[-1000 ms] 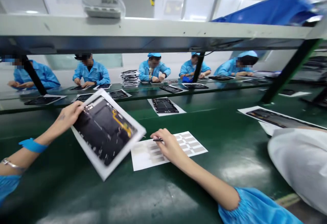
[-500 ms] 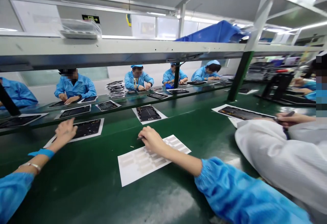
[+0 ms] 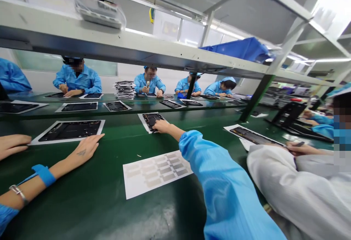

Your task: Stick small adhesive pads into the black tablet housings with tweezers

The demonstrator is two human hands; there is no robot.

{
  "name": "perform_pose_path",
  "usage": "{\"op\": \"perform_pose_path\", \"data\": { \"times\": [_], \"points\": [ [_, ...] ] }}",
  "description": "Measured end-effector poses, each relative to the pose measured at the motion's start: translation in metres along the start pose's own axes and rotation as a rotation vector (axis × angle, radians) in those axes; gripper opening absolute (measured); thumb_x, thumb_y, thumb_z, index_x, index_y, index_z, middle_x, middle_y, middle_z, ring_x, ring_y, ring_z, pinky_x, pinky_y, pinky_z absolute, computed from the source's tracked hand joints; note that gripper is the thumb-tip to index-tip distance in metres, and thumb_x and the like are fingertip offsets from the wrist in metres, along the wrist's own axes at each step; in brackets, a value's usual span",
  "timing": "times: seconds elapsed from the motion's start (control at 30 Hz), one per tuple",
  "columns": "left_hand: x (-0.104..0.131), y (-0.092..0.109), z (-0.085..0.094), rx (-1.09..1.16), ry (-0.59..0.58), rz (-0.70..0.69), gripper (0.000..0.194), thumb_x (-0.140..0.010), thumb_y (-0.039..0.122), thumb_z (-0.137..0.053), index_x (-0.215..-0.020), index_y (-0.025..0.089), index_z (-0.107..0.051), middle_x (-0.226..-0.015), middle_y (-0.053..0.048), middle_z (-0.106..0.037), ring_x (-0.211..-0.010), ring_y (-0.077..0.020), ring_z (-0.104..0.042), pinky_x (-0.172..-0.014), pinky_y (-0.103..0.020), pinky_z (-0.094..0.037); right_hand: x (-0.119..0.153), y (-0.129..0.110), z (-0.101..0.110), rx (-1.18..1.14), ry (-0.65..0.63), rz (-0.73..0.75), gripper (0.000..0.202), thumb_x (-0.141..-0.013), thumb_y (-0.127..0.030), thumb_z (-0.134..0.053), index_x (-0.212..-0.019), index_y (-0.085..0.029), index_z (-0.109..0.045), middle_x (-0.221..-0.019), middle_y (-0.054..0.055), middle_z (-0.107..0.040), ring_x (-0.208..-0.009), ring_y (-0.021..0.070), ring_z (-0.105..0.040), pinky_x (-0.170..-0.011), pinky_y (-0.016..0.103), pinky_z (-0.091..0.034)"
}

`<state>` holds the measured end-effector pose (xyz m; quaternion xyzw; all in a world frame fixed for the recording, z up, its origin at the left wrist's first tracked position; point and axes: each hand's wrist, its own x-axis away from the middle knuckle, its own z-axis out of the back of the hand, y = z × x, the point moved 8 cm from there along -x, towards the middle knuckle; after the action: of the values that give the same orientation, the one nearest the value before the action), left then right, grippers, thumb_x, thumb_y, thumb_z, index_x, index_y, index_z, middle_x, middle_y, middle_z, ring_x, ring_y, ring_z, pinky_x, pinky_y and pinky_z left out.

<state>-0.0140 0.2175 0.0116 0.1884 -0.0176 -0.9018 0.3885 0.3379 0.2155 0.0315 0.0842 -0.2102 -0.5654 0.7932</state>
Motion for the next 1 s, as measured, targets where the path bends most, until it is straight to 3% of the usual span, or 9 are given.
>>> {"op": "perform_pose_path", "data": {
  "times": [0.2,0.43,0.53,0.63,0.77,0.87,1.0],
  "points": [
    [0.0,0.009,-0.002,0.079,-0.059,0.01,0.062,-0.099,0.033,-0.018,-0.149,0.007,-0.043,-0.138,-0.018,-0.052,-0.131,-0.0312,-0.046,-0.112,-0.05,-0.03,0.0,0.003,-0.008,0.085,-0.095,0.115,0.042,-0.09,-0.004,-0.051,-0.131,-0.007,-0.062,-0.119,0.02,-0.06,-0.116,0.0286,-0.057,-0.096,0.041,-0.046],
    [0.0,0.008,0.004,0.272,-0.033,0.06,0.061,-0.096,0.034,-0.03,-0.148,0.008,-0.048,-0.135,-0.017,-0.055,-0.131,-0.032,-0.045,-0.115,-0.05,-0.024,-0.001,-0.004,-0.002,-0.006,-0.06,0.13,0.04,-0.093,-0.011,-0.055,-0.131,-0.008,-0.062,-0.122,0.017,-0.061,-0.114,0.0236,-0.058,-0.097,0.037,-0.047],
    [-0.013,0.014,0.008,0.459,-0.001,0.148,0.055,-0.091,0.03,-0.04,-0.139,0.009,-0.056,-0.135,-0.016,-0.056,-0.133,-0.0314,-0.043,-0.119,-0.048,-0.021,-0.004,-0.011,0.024,-0.095,0.013,0.073,0.035,-0.094,-0.017,-0.055,-0.126,-0.007,-0.064,-0.117,0.016,-0.063,-0.108,0.0221,-0.06,-0.092,0.035,-0.048],
    [-0.034,0.031,-0.005,0.757,-0.003,0.335,0.051,-0.09,0.029,-0.049,-0.135,0.007,-0.054,-0.133,-0.02,-0.057,-0.126,-0.03,-0.053,-0.115,-0.046,-0.032,-0.018,-0.034,0.068,-0.205,0.088,0.044,0.03,-0.09,-0.017,-0.058,-0.117,-0.008,-0.067,-0.107,0.012,-0.066,-0.094,0.0177,-0.061,-0.082,0.029,-0.047],
    [-0.056,0.075,-0.032,1.267,-0.041,0.501,0.058,-0.097,0.053,-0.052,-0.138,0.013,-0.045,-0.14,-0.021,-0.051,-0.117,-0.0246,-0.062,-0.102,-0.039,-0.048,-0.039,-0.085,0.125,-0.349,0.097,0.058,0.02,-0.086,-0.023,-0.067,-0.097,-0.006,-0.068,-0.087,0.008,-0.064,-0.074,0.012,-0.055,-0.072,0.025,-0.044],
    [-0.06,0.095,-0.03,1.518,0.062,0.528,0.05,-0.101,0.05,-0.049,-0.137,0.016,-0.044,-0.143,-0.017,-0.05,-0.116,-0.0197,-0.062,-0.101,-0.035,-0.05,-0.046,-0.113,0.145,-0.5,0.038,0.076,0.012,-0.085,-0.018,-0.066,-0.082,-0.006,-0.066,-0.074,0.005,-0.061,-0.065,0.0096,-0.051,-0.066,0.023,-0.043],
    [-0.048,0.085,-0.02,1.542,0.28,0.641,0.038,-0.106,0.031,-0.037,-0.139,0.013,-0.04,-0.134,-0.015,-0.055,-0.107,-0.0159,-0.063,-0.095,-0.033,-0.053,-0.046,-0.135,0.154,-0.789,0.052,0.16,0.007,-0.087,-0.009,-0.061,-0.082,-0.007,-0.066,-0.08,0.004,-0.065,-0.071,0.0082,-0.056,-0.07,0.02,-0.043]
  ]
}}
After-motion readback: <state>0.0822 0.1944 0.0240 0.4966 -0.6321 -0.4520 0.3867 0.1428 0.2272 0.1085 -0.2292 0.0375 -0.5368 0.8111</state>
